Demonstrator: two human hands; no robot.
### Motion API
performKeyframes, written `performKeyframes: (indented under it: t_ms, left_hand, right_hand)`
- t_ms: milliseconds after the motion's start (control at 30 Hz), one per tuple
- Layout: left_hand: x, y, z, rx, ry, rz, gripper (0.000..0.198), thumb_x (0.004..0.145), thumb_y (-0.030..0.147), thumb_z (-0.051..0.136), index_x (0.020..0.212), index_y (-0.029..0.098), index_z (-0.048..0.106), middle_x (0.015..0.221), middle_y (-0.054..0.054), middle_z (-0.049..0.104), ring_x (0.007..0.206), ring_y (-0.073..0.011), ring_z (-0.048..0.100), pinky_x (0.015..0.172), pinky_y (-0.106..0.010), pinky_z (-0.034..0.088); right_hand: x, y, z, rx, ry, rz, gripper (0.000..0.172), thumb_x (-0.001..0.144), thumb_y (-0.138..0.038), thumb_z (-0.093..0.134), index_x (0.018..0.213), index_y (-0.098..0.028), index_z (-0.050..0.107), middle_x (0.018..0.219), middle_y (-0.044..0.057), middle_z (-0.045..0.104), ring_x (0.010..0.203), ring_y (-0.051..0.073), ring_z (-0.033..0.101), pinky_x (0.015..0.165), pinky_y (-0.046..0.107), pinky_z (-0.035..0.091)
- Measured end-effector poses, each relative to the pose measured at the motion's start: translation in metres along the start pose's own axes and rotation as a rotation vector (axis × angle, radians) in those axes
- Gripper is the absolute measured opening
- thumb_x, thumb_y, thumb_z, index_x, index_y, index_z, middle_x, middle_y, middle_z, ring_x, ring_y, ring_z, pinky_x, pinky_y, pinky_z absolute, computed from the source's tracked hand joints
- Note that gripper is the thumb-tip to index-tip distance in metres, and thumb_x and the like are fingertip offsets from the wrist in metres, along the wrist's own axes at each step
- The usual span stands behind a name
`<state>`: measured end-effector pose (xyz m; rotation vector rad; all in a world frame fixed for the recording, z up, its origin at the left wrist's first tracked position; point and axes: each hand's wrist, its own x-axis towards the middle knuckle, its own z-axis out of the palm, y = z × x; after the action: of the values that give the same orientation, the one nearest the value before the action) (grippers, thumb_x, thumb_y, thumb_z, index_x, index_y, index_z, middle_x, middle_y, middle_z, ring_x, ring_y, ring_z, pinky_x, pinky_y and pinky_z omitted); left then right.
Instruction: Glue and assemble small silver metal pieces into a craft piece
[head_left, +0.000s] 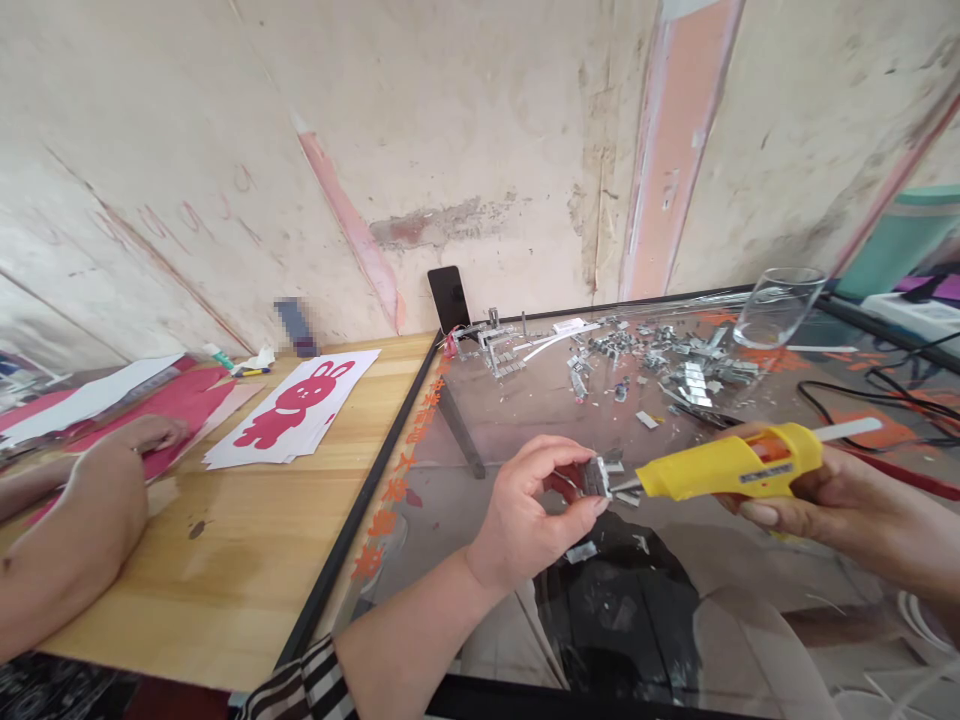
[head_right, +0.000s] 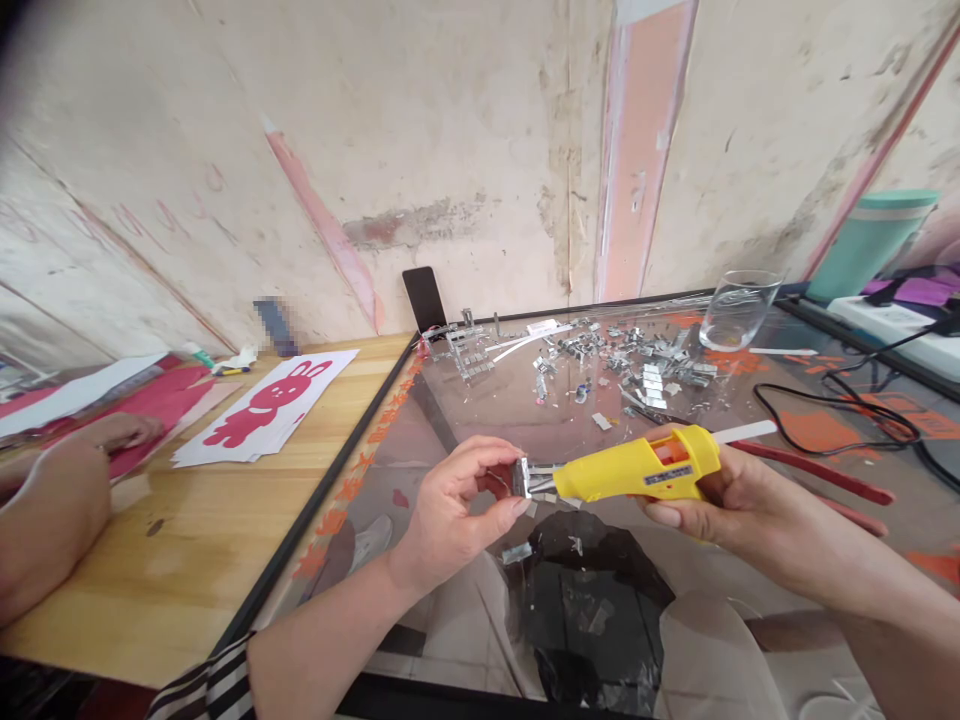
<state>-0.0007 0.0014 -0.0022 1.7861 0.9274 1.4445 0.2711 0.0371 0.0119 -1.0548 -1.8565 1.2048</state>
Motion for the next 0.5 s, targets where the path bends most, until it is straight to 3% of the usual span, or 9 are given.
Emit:
performKeyframes:
  t_ms: [267, 500]
  left_hand:
    - [0.0003, 0.0008, -0.0005, -0.001, -0.020, -0.006, 0.028, 0.070, 0.011, 0.068, 0.098, 0.013, 0.065, 0.098, -0.008, 0.059, 0.073, -0.0118, 0.059, 0.066, -0.024, 0.053]
    - [0.0006, 0.0024, 0.0004, 0.001, -0.016, -0.003, 0.028, 0.070, 0.010, 0.068, 0.098, 0.013, 0.065, 0.097, -0.008, 0.059, 0.074, -0.0124, 0.059, 0.066, -0.025, 0.053]
  right_hand:
    - [0.0002, -0.0029, 0.0015, 0.024, 0.029, -0.018, 0.020, 0.065, -0.035, 0.076, 0.084, -0.031, 0.071, 0.067, -0.001, 0.072, 0.057, 0.016, 0.065, 0.049, 0.018, 0.053]
    - [0.0002, -0.0031, 0.0019, 0.009, 0.048, -0.014, 0.019, 0.064, -0.035, 0.076, 0.082, -0.031, 0.070, 0.069, -0.001, 0.072, 0.059, 0.016, 0.066, 0.051, 0.018, 0.054]
